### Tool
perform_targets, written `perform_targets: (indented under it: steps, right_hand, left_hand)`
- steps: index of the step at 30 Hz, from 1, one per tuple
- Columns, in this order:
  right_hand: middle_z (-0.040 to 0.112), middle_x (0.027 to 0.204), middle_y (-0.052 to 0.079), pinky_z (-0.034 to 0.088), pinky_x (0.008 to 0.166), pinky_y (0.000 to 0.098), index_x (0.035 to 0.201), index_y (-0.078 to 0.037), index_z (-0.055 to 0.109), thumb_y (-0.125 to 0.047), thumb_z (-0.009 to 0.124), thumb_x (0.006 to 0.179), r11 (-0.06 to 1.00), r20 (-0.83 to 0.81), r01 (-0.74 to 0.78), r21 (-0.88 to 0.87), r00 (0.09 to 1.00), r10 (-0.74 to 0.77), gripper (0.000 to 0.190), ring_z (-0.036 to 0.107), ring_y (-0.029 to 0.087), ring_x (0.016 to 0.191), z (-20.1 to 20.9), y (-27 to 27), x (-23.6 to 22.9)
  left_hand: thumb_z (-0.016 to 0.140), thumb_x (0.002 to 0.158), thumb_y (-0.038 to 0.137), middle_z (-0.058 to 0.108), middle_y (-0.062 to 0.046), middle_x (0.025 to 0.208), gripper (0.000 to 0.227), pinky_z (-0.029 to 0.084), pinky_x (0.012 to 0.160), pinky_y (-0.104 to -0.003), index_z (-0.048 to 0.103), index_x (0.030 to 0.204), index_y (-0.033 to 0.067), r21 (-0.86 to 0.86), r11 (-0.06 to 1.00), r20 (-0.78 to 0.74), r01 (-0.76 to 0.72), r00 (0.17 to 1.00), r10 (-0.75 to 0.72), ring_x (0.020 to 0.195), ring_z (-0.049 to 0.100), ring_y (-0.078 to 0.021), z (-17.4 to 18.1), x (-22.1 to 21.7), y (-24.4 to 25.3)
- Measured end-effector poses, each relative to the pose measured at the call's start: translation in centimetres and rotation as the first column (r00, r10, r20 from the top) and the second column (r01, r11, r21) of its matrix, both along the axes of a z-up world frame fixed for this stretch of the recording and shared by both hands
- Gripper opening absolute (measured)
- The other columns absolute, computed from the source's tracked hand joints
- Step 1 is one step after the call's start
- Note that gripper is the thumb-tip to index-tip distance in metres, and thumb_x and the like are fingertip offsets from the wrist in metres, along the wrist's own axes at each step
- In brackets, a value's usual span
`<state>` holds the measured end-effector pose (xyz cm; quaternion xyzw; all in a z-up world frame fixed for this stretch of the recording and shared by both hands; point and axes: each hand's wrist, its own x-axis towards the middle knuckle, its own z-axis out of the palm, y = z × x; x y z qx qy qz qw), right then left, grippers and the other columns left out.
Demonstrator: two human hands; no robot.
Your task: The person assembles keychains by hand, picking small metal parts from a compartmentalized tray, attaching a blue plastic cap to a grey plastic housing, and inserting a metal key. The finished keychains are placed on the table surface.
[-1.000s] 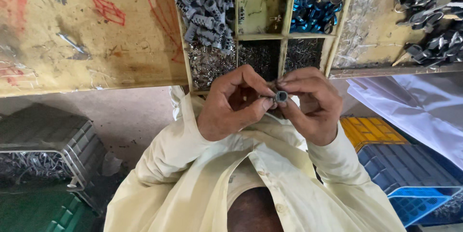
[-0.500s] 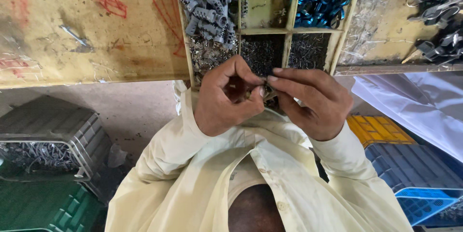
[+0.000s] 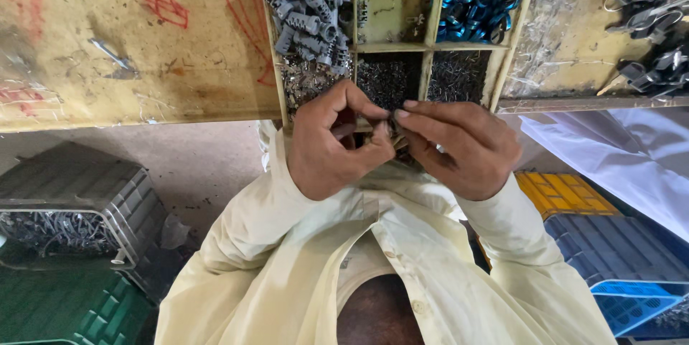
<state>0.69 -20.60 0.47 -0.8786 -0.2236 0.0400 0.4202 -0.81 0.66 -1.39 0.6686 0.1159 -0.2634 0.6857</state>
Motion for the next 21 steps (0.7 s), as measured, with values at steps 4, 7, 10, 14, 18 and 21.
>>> perform_targets:
  steps: [4, 7, 10, 14, 18, 21]
  right_hand:
    - [0.073, 0.116, 0.013, 0.064, 0.077, 0.0274, 0.115, -0.006, 0.074, 0.008, 0.081, 0.086, 0.986, -0.214, 0.082, 0.144, 0.976, -0.05, 0.033, 0.076, 0.02, 0.097, -0.6, -0.2, -0.1]
    - [0.073, 0.115, 0.011, 0.063, 0.079, 0.0288, 0.116, -0.008, 0.074, 0.007, 0.083, 0.087, 0.997, -0.045, 0.036, 0.062, 0.998, -0.034, 0.034, 0.076, 0.022, 0.102, -0.6, -0.1, -0.1]
    - [0.074, 0.113, 0.012, 0.061, 0.077, 0.031, 0.115, -0.007, 0.075, 0.007, 0.085, 0.085, 1.0, 0.037, 0.005, 0.025, 0.999, -0.006, 0.034, 0.074, 0.022, 0.095, -0.3, 0.1, -0.1]
    - [0.073, 0.113, 0.009, 0.061, 0.078, 0.0315, 0.118, -0.008, 0.075, 0.005, 0.088, 0.087, 0.999, 0.086, 0.001, -0.041, 0.996, 0.003, 0.036, 0.075, 0.021, 0.096, 0.1, 0.1, -0.1]
    - [0.071, 0.111, 0.008, 0.061, 0.075, 0.0283, 0.119, -0.009, 0.072, 0.004, 0.089, 0.087, 0.995, 0.06, 0.073, -0.067, 0.996, -0.069, 0.038, 0.075, 0.021, 0.095, -0.5, 0.1, -0.8]
    - [0.064, 0.106, 0.011, 0.055, 0.068, 0.0301, 0.117, -0.008, 0.065, 0.0, 0.092, 0.083, 0.98, 0.031, 0.196, -0.023, 0.98, -0.195, 0.045, 0.069, 0.023, 0.088, -1.2, -0.1, -1.7]
  left_hand:
    - [0.07, 0.093, -0.004, 0.059, 0.005, 0.097, 0.018, 0.047, 0.08, -0.017, 0.056, 0.102, 0.0049, -0.461, 0.879, -0.148, -0.121, 0.987, 0.058, 0.087, 0.052, 0.0007, -1.0, 0.1, 0.0]
    - [0.071, 0.091, -0.005, 0.057, 0.005, 0.094, 0.019, 0.046, 0.075, -0.017, 0.057, 0.101, 0.0044, -0.379, 0.921, -0.117, -0.089, 0.992, 0.048, 0.083, 0.05, 0.0005, -1.3, -0.2, 0.2]
    - [0.072, 0.09, -0.004, 0.056, 0.005, 0.091, 0.02, 0.042, 0.068, -0.017, 0.057, 0.099, 0.0039, -0.291, 0.953, -0.097, -0.079, 0.994, 0.053, 0.079, 0.047, 0.0003, -1.1, -0.3, 0.2]
    - [0.074, 0.09, -0.001, 0.058, 0.005, 0.091, 0.02, 0.046, 0.068, -0.018, 0.057, 0.099, 0.0038, -0.248, 0.96, -0.098, -0.132, 0.989, 0.111, 0.08, 0.052, 0.0007, -0.2, 0.3, -0.5]
    - [0.084, 0.087, 0.005, 0.062, 0.0, 0.089, 0.025, 0.045, 0.057, -0.021, 0.065, 0.102, 0.0025, 0.268, 0.963, 0.258, -0.037, 0.965, -0.035, 0.065, 0.054, -0.0027, 1.8, -0.1, -0.5]
    - [0.08, 0.097, 0.004, 0.06, -0.009, 0.113, 0.041, 0.056, 0.075, -0.026, 0.061, 0.134, -0.0001, 0.24, 0.97, 0.592, 0.028, 0.788, -0.169, 0.095, 0.063, -0.0133, 2.6, -0.4, -0.7]
